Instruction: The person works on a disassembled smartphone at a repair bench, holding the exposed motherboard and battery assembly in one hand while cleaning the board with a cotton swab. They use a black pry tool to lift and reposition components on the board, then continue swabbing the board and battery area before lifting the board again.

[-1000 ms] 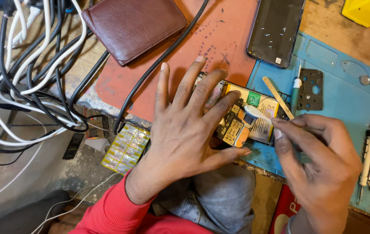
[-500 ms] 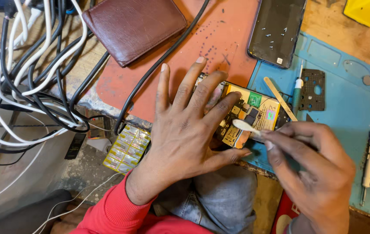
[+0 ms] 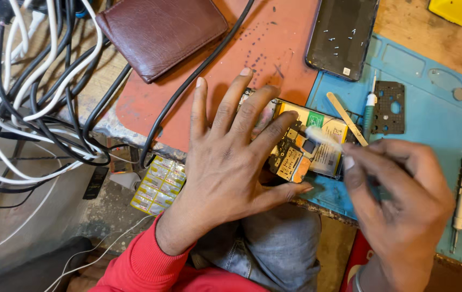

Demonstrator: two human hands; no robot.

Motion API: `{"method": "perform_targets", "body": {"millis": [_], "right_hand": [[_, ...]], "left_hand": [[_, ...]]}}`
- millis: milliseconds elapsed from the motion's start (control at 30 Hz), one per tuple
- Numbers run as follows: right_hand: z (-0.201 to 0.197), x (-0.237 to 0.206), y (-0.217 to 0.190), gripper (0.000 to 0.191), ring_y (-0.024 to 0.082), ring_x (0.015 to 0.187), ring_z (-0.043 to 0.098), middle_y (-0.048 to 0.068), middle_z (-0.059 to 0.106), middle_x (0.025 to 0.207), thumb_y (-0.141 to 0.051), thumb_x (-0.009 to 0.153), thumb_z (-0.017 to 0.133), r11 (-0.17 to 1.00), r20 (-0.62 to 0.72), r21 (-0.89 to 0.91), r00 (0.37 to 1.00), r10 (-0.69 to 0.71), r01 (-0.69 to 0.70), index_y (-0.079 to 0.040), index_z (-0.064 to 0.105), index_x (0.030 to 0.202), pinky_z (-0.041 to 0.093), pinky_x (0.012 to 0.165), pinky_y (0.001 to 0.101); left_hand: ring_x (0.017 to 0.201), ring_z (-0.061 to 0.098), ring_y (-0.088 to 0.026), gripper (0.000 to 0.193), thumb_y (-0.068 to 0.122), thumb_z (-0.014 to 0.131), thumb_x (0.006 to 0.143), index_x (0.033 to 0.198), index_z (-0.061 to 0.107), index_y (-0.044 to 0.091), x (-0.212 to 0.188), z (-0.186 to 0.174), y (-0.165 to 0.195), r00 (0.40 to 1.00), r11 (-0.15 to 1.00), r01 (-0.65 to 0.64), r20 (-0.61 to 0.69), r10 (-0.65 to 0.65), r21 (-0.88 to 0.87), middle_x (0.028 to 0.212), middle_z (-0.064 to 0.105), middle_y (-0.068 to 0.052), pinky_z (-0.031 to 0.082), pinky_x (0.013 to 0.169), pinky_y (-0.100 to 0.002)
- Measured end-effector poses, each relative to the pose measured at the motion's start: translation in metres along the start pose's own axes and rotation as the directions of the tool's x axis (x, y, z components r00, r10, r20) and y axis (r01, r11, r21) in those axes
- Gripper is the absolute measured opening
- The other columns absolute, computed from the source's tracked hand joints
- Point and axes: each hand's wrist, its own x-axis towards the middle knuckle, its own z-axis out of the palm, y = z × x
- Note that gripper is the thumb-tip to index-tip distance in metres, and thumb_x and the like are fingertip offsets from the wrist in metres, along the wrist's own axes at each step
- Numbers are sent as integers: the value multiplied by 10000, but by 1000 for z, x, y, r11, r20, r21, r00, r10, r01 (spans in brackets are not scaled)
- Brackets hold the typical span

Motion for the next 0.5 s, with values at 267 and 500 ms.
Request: {"method": "perform_targets", "body": {"millis": [267,500], "right_hand": [[-3,-5,4,220,159,902,627,126,611,1098,34,1015,743,994,-140,-90,989,41,-54,-1,761,1231,504,788,252],[1,-9,12,159,191,922,665,147,643,1092,24,988,794,995,-94,-94,995,-32,24,14,755,1142,535,790,284]], "left_hand": [[1537,282,-395,824,763,659,844,1369,674,127,0,0,1,1000,1000,-6,3,5,10,1537,455,-149,28,1252,-696],[1539,287,-395,847,776,656,836,1366,675,116,0,0,0,1000,1000,2,16,-2,15,1535,458,-146,25,1251,-697]]}}
